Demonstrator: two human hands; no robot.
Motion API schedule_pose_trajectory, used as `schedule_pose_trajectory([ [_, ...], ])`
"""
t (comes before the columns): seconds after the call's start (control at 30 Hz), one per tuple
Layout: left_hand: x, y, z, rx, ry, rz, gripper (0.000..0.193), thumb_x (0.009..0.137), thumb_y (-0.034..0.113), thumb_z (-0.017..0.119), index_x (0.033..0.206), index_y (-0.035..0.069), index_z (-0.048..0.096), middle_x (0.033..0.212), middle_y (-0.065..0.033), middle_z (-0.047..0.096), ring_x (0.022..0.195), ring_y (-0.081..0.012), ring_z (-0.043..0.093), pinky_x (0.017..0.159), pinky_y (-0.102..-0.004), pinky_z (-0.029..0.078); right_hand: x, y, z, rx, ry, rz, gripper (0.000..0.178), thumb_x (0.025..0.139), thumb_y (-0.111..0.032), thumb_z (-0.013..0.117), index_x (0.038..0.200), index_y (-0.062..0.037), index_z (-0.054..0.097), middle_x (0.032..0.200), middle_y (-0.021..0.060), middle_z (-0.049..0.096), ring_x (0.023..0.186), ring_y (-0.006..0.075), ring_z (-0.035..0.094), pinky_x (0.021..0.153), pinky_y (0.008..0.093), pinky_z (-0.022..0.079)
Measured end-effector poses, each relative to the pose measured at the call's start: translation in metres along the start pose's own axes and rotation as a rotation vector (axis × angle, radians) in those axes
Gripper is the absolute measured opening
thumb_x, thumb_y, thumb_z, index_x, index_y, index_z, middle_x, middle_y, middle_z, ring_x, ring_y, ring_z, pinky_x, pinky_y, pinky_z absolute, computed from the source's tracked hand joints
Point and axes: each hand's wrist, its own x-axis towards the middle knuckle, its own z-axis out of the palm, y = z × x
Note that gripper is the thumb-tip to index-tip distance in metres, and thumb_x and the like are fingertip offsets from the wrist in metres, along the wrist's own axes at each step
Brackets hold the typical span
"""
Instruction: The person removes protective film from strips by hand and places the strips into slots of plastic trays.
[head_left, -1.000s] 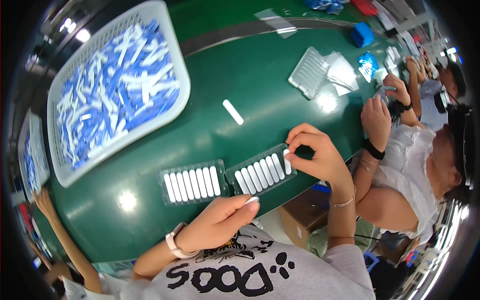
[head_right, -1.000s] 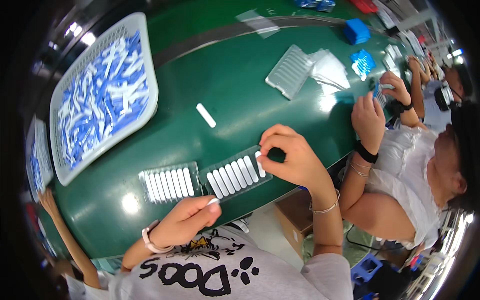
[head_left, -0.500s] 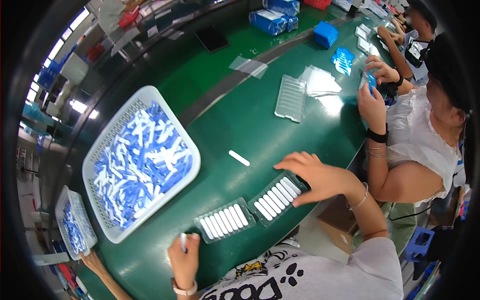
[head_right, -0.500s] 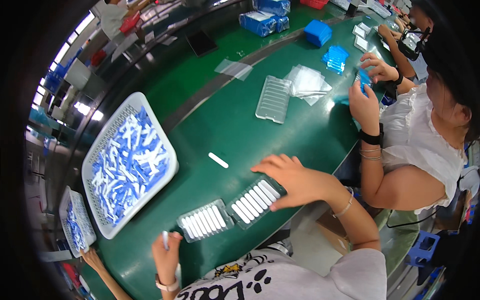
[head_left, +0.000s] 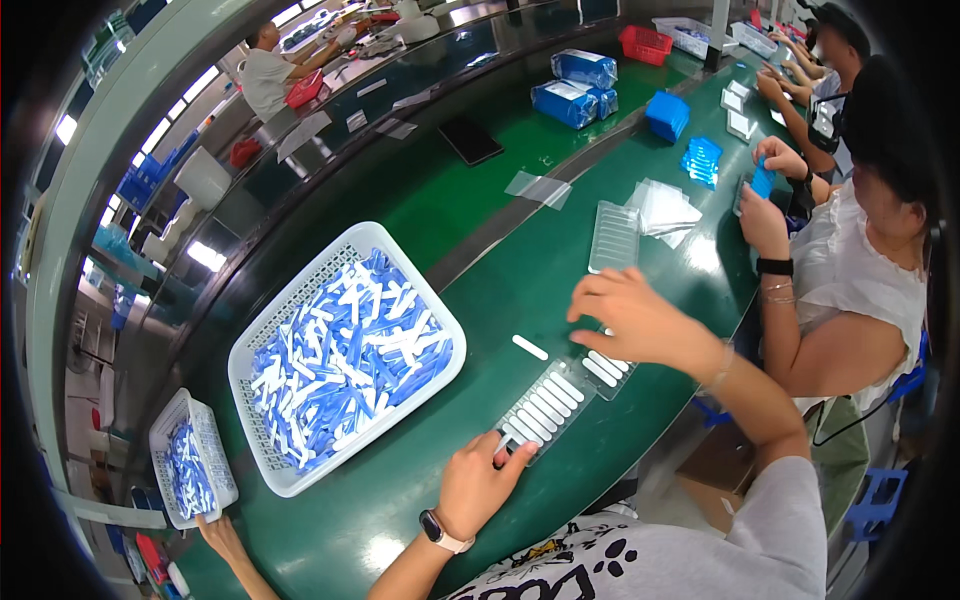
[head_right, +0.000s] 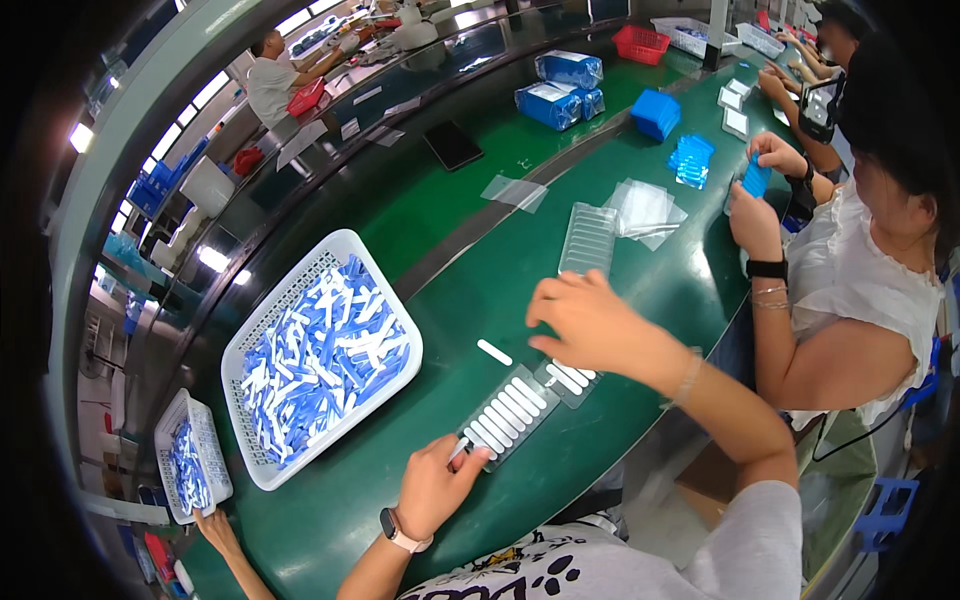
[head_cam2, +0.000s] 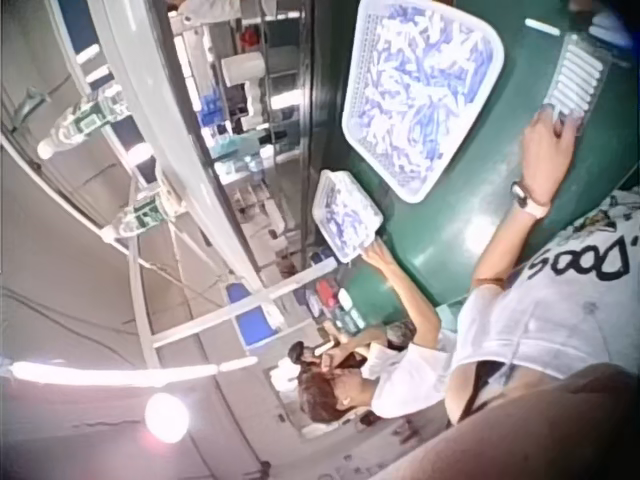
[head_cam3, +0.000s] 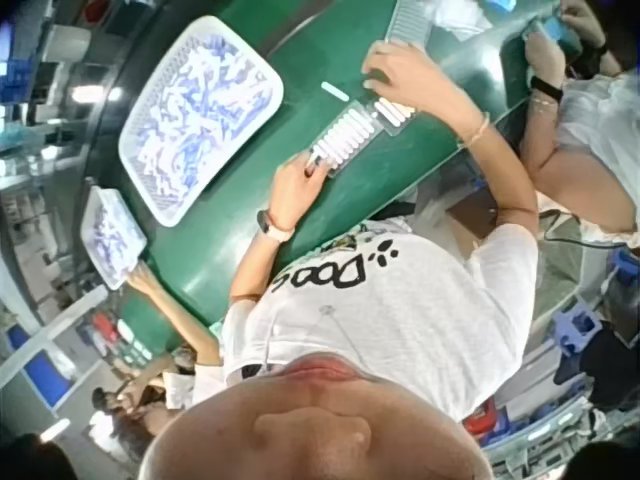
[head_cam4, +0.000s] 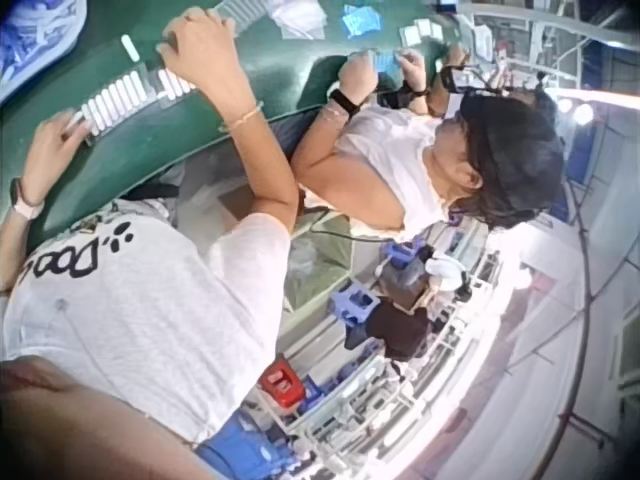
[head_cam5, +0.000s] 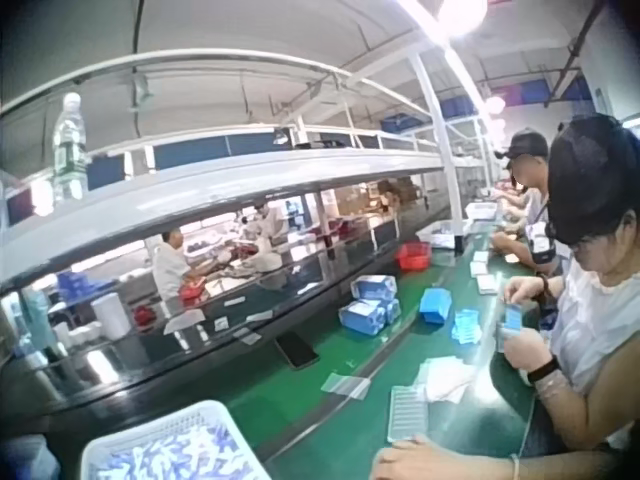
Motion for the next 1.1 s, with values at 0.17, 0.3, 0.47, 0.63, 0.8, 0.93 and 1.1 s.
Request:
schedule_pose_trajectory([
  [0.17, -0.021, -0.02, -0.021, -0.326, -0.074, -0.171, 0.034, 0.098, 0.025, 0.046, 0.077, 0.0, 0.057, 0.068, -0.0103, 0.061, 0.048, -0.0145, 0.043, 0.047, -0.0296, 0.036, 0.041, -0.003, 0.055, 0.189, -0.144, 0.135, 0.019, 0.076, -0.022, 0.07, 0.082, -0.0053, 0.065, 0.084, 0.0084, 0.062, 0.086, 0.0279, 0.06, 0.073, 0.0405, 0.045],
  [0.3, -0.05, -0.04, -0.025, -0.688, 0.039, -0.323, 0.02, 0.099, 0.013, 0.038, 0.112, 0.003, 0.05, 0.076, -0.0052, 0.06, 0.05, -0.0041, 0.033, 0.045, -0.0176, 0.03, 0.046, -0.008, 0.061, 0.335, -0.129, 0.23, 0.018, 0.077, -0.017, 0.067, 0.081, -0.0002, 0.063, 0.074, 0.0105, 0.065, 0.067, 0.025, 0.064, 0.063, 0.036, 0.05],
  [0.47, -0.064, -0.018, -0.034, -1.184, 0.197, -0.408, 0.019, 0.098, 0.012, 0.04, 0.111, 0.001, 0.05, 0.08, -0.0033, 0.053, 0.056, -0.0037, 0.037, 0.046, -0.0187, 0.03, 0.024, -0.081, 0.057, 1.269, 0.014, 0.246, 0.024, 0.085, -0.007, 0.064, 0.106, -0.0018, 0.054, 0.079, 0.0031, 0.065, 0.071, 0.0076, 0.06, 0.063, 0.0226, 0.046],
  [0.63, -0.069, -0.009, -0.024, -0.86, 0.243, -0.112, 0.016, 0.088, 0.013, 0.063, 0.098, 0.004, 0.055, 0.069, 0.0043, 0.047, 0.057, -0.0027, 0.037, 0.048, -0.0195, 0.029, -0.009, -0.165, 0.07, 1.569, -0.021, 0.272, 0.016, 0.087, -0.002, 0.063, 0.1, -0.002, 0.054, 0.086, 0.0028, 0.063, 0.078, 0.0071, 0.059, 0.07, 0.0209, 0.045],
  [0.8, -0.081, -0.009, -0.035, -0.593, 0.263, -0.048, 0.014, 0.089, 0.015, 0.062, 0.087, 0.002, 0.056, 0.063, -0.0033, 0.048, 0.05, -0.0095, 0.042, 0.045, -0.0251, 0.033, -0.022, -0.18, 0.077, 1.577, 0.025, 0.276, 0.022, 0.086, 0.002, 0.062, 0.103, -0.0006, 0.049, 0.087, 0.0077, 0.065, 0.079, 0.0081, 0.061, 0.066, 0.0198, 0.047],
  [0.93, -0.08, -0.006, -0.044, -0.534, 0.22, 0.045, 0.011, 0.091, 0.011, 0.055, 0.087, 0.001, 0.058, 0.064, -0.0094, 0.049, 0.052, -0.0226, 0.049, 0.048, -0.0319, 0.039, -0.026, -0.172, 0.075, 1.496, -0.077, 0.173, 0.021, 0.086, 0.003, 0.062, 0.105, -0.0005, 0.052, 0.086, 0.0069, 0.066, 0.081, 0.0085, 0.063, 0.067, 0.02, 0.049],
  [1.1, -0.091, -0.014, -0.055, -0.244, 0.205, -0.01, 0.011, 0.085, 0.008, 0.055, 0.076, 0.0, 0.057, 0.064, -0.0104, 0.051, 0.051, -0.0254, 0.049, 0.049, -0.0335, 0.037, -0.015, -0.18, 0.072, 1.234, -0.187, 0.166, 0.034, 0.084, -0.012, 0.069, 0.113, -0.0035, 0.054, 0.084, 0.003, 0.066, 0.075, 0.0072, 0.062, 0.057, 0.0203, 0.045],
])
